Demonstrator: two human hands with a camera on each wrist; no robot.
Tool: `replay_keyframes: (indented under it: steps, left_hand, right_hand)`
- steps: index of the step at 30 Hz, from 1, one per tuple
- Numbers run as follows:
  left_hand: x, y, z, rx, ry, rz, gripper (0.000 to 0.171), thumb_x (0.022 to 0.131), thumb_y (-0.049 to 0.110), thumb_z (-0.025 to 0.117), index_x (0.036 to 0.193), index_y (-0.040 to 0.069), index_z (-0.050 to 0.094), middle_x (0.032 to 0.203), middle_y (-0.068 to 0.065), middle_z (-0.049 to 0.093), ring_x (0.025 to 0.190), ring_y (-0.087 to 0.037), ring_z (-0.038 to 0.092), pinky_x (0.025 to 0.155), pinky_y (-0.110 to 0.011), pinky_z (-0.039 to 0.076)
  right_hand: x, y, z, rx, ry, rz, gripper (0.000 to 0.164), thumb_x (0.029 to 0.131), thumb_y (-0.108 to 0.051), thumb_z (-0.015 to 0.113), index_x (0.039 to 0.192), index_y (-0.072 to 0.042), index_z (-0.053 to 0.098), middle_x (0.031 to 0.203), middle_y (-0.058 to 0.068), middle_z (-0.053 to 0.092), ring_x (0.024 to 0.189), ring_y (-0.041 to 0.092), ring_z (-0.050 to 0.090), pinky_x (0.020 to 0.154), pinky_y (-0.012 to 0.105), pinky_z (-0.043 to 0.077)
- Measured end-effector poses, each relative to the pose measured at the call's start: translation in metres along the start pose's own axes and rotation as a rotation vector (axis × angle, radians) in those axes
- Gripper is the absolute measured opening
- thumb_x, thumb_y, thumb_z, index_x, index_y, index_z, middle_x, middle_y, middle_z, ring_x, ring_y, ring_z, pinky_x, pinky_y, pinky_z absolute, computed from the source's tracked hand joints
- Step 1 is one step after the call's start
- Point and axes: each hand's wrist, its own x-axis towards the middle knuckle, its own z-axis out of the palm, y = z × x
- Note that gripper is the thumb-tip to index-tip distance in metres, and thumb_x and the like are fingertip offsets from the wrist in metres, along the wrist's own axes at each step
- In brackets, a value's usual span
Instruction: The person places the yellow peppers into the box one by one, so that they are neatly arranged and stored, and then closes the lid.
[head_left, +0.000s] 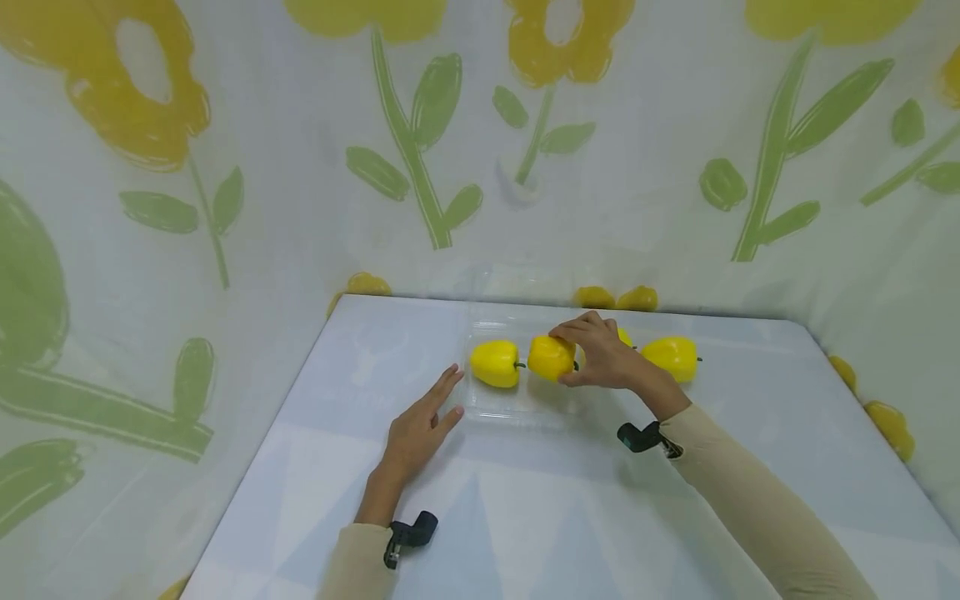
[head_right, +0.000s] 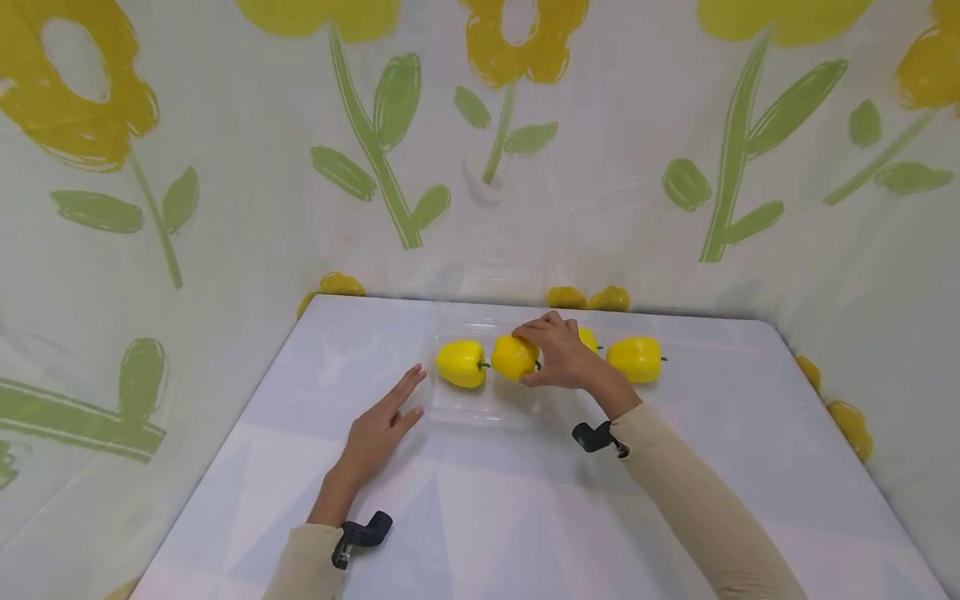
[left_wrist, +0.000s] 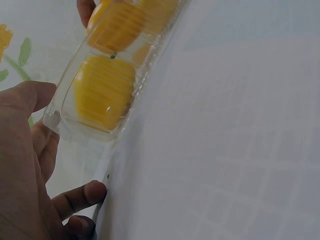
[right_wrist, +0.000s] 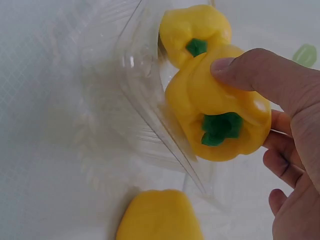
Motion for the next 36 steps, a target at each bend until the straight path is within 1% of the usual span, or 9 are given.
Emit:
replay_keyframes:
  steps: [7, 15, 17, 24, 26, 31, 33, 36]
  left_hand:
    - [0.001, 0.000, 0.000, 0.000, -0.014, -0.019, 0.057, 0.103, 0.050, 0.047, 0.156, 0.047, 0.025, 0.158, 0.032, 0.015, 0.069, -0.007, 0.047, 0.057, -0.026, 0.040]
    - [0.000, 0.002, 0.000, 0.001, -0.007, -0.015, 0.058, 0.103, 0.054, 0.046, 0.156, 0.046, 0.026, 0.159, 0.030, 0.017, 0.071, -0.006, 0.048, 0.060, -0.024, 0.041]
    - [0.000, 0.001, 0.000, 0.009, -0.005, -0.012, 0.058, 0.103, 0.053, 0.046, 0.156, 0.046, 0.026, 0.159, 0.031, 0.016, 0.071, -0.006, 0.047, 0.060, -0.024, 0.041]
    - [0.002, 0.002, -0.002, 0.007, -0.001, -0.008, 0.059, 0.103, 0.043, 0.053, 0.157, 0.039, 0.030, 0.158, 0.030, 0.017, 0.068, -0.007, 0.046, 0.058, -0.026, 0.040]
    - [0.002, 0.003, -0.003, 0.016, -0.008, -0.015, 0.059, 0.103, 0.042, 0.053, 0.157, 0.041, 0.029, 0.158, 0.031, 0.016, 0.068, -0.007, 0.046, 0.058, -0.025, 0.040]
    - [0.002, 0.004, -0.004, 0.017, -0.017, -0.017, 0.059, 0.103, 0.047, 0.050, 0.157, 0.044, 0.026, 0.159, 0.030, 0.017, 0.067, -0.007, 0.045, 0.057, -0.025, 0.040]
    - [0.002, 0.004, -0.004, 0.016, -0.017, -0.014, 0.058, 0.103, 0.049, 0.048, 0.157, 0.043, 0.026, 0.159, 0.029, 0.017, 0.067, -0.007, 0.045, 0.057, -0.025, 0.039]
    - [0.002, 0.004, -0.004, 0.014, -0.016, -0.012, 0.059, 0.104, 0.048, 0.049, 0.158, 0.041, 0.027, 0.159, 0.029, 0.017, 0.067, -0.008, 0.045, 0.056, -0.026, 0.039]
  right_hand:
    - [0.003, 0.003, 0.004, 0.002, -0.028, 0.028, 0.070, 0.074, -0.031, 0.090, 0.134, -0.008, 0.062, 0.134, 0.007, 0.062, 0.118, 0.027, 0.041, 0.084, 0.044, 0.026]
    - [0.008, 0.012, 0.014, -0.006, -0.091, 0.111, 0.070, 0.076, -0.033, 0.088, 0.137, -0.011, 0.061, 0.137, 0.005, 0.060, 0.119, 0.025, 0.040, 0.087, 0.043, 0.027]
    - [0.009, 0.013, 0.016, -0.004, -0.094, 0.117, 0.070, 0.076, -0.033, 0.089, 0.137, -0.011, 0.060, 0.137, 0.005, 0.060, 0.119, 0.026, 0.040, 0.086, 0.043, 0.027]
    - [0.013, 0.015, 0.017, 0.007, -0.114, 0.129, 0.072, 0.078, -0.034, 0.087, 0.140, -0.012, 0.058, 0.141, 0.006, 0.057, 0.122, 0.028, 0.039, 0.087, 0.043, 0.028]
    - [0.014, 0.016, 0.018, 0.003, -0.122, 0.128, 0.073, 0.079, -0.035, 0.086, 0.141, -0.012, 0.058, 0.142, 0.007, 0.056, 0.122, 0.028, 0.038, 0.086, 0.043, 0.027]
    - [0.013, 0.019, 0.018, -0.005, -0.123, 0.119, 0.075, 0.081, -0.037, 0.084, 0.144, -0.012, 0.055, 0.146, 0.008, 0.053, 0.123, 0.029, 0.038, 0.084, 0.043, 0.026]
    - [0.011, 0.020, 0.019, -0.004, -0.118, 0.120, 0.076, 0.081, -0.038, 0.083, 0.146, -0.011, 0.053, 0.147, 0.008, 0.051, 0.124, 0.029, 0.038, 0.085, 0.044, 0.026]
    - [0.009, 0.021, 0.020, 0.000, -0.111, 0.127, 0.079, 0.081, -0.039, 0.083, 0.147, -0.011, 0.051, 0.150, 0.007, 0.049, 0.127, 0.031, 0.037, 0.087, 0.046, 0.026]
